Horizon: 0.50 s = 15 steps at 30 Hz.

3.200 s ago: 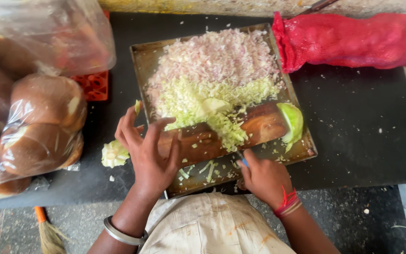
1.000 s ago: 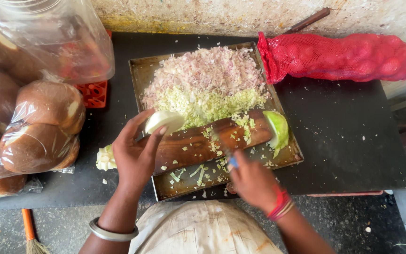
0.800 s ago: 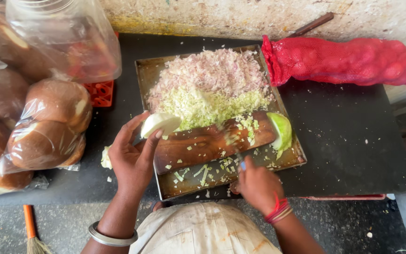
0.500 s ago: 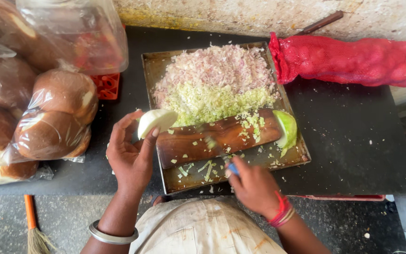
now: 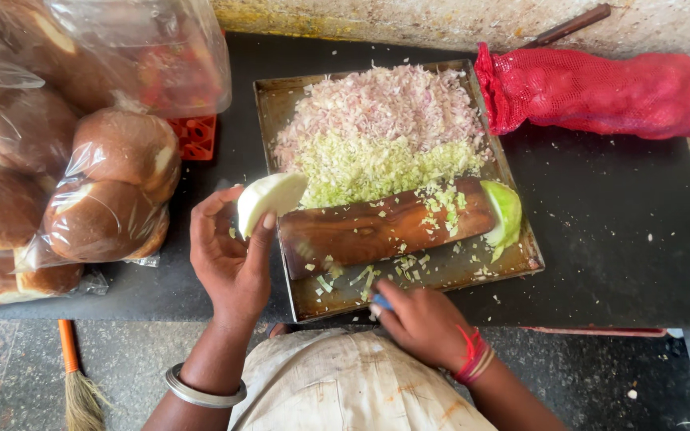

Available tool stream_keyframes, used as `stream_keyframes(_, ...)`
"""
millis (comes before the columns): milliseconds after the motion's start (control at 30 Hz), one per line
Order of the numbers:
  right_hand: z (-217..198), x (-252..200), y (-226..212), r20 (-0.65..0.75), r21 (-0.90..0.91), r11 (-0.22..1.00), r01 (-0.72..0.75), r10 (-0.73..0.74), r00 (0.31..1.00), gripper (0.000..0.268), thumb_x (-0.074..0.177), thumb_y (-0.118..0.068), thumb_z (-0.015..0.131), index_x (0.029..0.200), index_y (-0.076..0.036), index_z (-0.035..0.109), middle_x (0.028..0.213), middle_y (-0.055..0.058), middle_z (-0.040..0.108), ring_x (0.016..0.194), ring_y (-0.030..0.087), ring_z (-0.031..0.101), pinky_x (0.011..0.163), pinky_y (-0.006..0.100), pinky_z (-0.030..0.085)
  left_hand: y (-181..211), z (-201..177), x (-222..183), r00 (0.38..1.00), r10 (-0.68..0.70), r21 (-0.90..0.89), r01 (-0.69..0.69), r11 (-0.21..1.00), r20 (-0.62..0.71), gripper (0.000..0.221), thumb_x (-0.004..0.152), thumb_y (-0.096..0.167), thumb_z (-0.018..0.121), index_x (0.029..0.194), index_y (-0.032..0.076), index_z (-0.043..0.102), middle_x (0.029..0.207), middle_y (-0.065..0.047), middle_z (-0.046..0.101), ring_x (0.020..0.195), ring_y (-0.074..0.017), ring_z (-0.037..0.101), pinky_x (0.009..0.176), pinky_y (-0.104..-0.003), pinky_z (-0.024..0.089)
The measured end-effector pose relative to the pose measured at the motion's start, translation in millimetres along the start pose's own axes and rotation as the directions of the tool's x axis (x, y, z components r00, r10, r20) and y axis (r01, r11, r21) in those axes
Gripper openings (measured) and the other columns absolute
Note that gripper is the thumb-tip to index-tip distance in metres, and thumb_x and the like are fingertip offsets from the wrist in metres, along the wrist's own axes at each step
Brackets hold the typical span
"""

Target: The person shreds cabbage by hand using a large knife on a wooden block, adding the results to a tray of chopped onions.

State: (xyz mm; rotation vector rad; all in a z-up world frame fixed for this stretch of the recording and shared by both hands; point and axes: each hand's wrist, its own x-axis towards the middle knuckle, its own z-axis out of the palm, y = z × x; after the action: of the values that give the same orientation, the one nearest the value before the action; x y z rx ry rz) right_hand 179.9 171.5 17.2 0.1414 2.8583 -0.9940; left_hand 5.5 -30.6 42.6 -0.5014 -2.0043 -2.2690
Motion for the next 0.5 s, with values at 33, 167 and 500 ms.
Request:
stream_keyframes(33,3,1,-1,-0.020,0.005,0.991,0.133,-0.133,0.991,0.025,0.097,-0.028,0.063,0.108,-0.006,0.060,0.060,0.017,0.066,0.054,0.040,0.065,0.048,0.051,0.049,0,0,0,0.999,0.049,-0.018,-0.049,0.999,0.009,0.043,0.099,0.003,0.072,0.134,0.000,0.048,0.132,-0.011,0.056,0.123,-0.0177,0.062,0.093,-0.029,0.058)
stream_keyframes(167,6,8,7,-0.073,-0.122,0.992,0.003,-0.012,0.997,0.021,0.097,-0.028,0.060,0.106,-0.009,0.060,0.058,0.012,0.066,0.048,0.033,0.065,0.044,0.046,0.050,-2,-5,2,0.983,0.181,-0.019,-0.180,0.983,0.024,0.043,0.102,0.000,0.071,0.137,-0.001,0.046,0.139,-0.012,0.052,0.132,-0.0203,0.059,0.108,-0.032,0.056)
stream_keyframes(500,-3,-4,8,-0.142,-0.135,0.978,-0.161,0.142,0.980,0.024,0.095,-0.027,0.058,0.109,-0.008,0.060,0.060,0.013,0.067,0.049,0.035,0.066,0.045,0.048,0.050,-7,0,-1,0.998,0.066,0.043,-0.067,0.997,0.016,0.041,0.097,0.003,0.071,0.131,-0.001,0.049,0.134,-0.012,0.053,0.125,-0.0194,0.061,0.090,-0.030,0.060)
